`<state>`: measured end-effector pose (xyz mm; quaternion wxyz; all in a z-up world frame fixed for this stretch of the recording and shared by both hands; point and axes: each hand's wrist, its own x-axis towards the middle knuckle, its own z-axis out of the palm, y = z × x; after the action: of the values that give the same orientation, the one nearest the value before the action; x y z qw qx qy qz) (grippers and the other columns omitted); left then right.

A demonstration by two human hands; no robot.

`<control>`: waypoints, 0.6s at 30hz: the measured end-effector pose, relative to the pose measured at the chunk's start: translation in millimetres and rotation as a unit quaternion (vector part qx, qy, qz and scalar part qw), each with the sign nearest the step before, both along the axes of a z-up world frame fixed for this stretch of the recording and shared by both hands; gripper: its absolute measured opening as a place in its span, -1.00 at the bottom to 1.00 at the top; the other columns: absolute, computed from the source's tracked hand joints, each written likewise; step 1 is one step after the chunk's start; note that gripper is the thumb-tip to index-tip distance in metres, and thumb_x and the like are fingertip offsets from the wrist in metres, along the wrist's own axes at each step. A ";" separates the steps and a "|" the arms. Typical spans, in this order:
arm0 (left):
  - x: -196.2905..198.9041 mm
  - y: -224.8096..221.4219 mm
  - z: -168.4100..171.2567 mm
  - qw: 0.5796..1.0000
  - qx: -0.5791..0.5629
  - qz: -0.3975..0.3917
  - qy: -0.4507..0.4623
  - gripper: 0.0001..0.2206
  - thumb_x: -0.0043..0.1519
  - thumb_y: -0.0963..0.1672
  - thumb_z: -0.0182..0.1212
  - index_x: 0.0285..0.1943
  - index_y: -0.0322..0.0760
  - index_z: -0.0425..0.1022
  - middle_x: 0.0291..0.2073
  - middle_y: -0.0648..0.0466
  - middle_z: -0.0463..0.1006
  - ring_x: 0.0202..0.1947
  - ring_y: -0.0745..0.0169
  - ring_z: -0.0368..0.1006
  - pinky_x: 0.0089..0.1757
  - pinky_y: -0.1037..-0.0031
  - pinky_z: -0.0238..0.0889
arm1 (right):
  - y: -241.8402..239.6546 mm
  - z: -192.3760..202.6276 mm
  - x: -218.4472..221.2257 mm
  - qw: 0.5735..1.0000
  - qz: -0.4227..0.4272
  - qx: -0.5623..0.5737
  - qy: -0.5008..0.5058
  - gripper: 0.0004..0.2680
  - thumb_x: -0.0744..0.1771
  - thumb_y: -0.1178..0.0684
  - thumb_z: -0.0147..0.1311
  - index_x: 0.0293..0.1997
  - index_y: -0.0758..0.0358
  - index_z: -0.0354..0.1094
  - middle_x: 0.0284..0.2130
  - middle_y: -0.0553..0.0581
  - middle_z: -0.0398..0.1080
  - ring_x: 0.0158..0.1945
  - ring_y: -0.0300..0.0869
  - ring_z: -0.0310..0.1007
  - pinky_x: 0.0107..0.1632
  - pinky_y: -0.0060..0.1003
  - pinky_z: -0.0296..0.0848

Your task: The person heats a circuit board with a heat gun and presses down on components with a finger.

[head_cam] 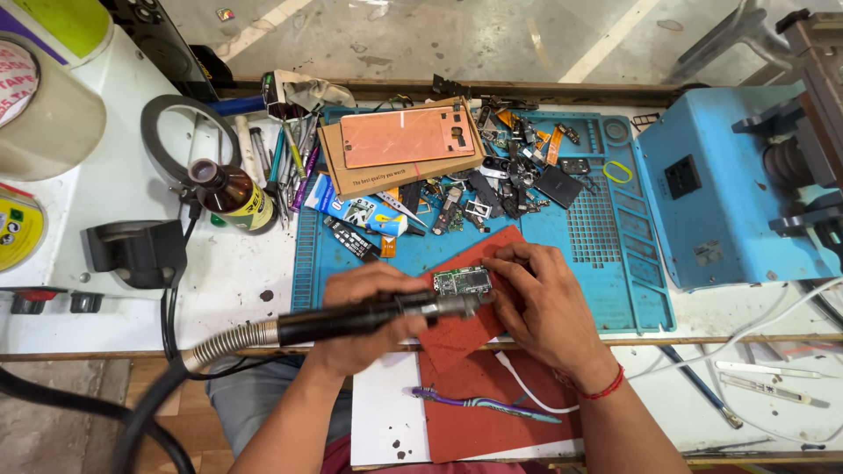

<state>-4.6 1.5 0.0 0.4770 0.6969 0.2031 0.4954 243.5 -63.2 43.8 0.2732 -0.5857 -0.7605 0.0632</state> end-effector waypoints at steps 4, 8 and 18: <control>1.2 -1.2 4.2 0.998 0.010 0.066 0.018 -0.65 0.16 -0.02 0.48 -0.01 -0.32 0.60 -0.25 0.00 0.65 -0.24 0.29 0.61 -0.17 0.52 0.47 | -0.7 0.4 -0.2 1.000 -0.005 -0.012 0.001 -0.73 0.24 0.15 0.22 0.05 0.24 0.45 -0.02 0.17 0.38 0.04 0.08 0.33 0.09 -0.07 0.38; 1.8 -2.1 6.5 0.998 0.020 0.046 0.038 -0.62 0.12 -0.02 0.50 -0.02 -0.35 0.61 -0.24 -0.01 0.65 -0.26 0.29 0.59 -0.20 0.53 0.46 | -0.1 -1.6 -0.2 1.000 -0.009 -0.014 -0.002 -0.73 0.25 0.15 0.22 0.05 0.24 0.45 -0.02 0.17 0.37 0.05 0.08 0.33 0.10 -0.07 0.37; 0.5 1.0 3.7 0.999 0.030 -0.001 0.023 -0.60 0.08 -0.01 0.52 -0.03 -0.34 0.61 -0.25 0.02 0.66 -0.23 0.29 0.61 -0.18 0.52 0.47 | 0.6 0.0 -0.3 0.999 -0.016 -0.029 -0.001 -0.72 0.23 0.14 0.23 0.04 0.23 0.46 -0.02 0.16 0.38 0.04 0.07 0.32 0.09 -0.08 0.37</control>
<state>-4.1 2.6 3.7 0.4517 0.7221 0.1985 0.4850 243.1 -62.6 43.8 0.2562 -0.6055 -0.7492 0.0800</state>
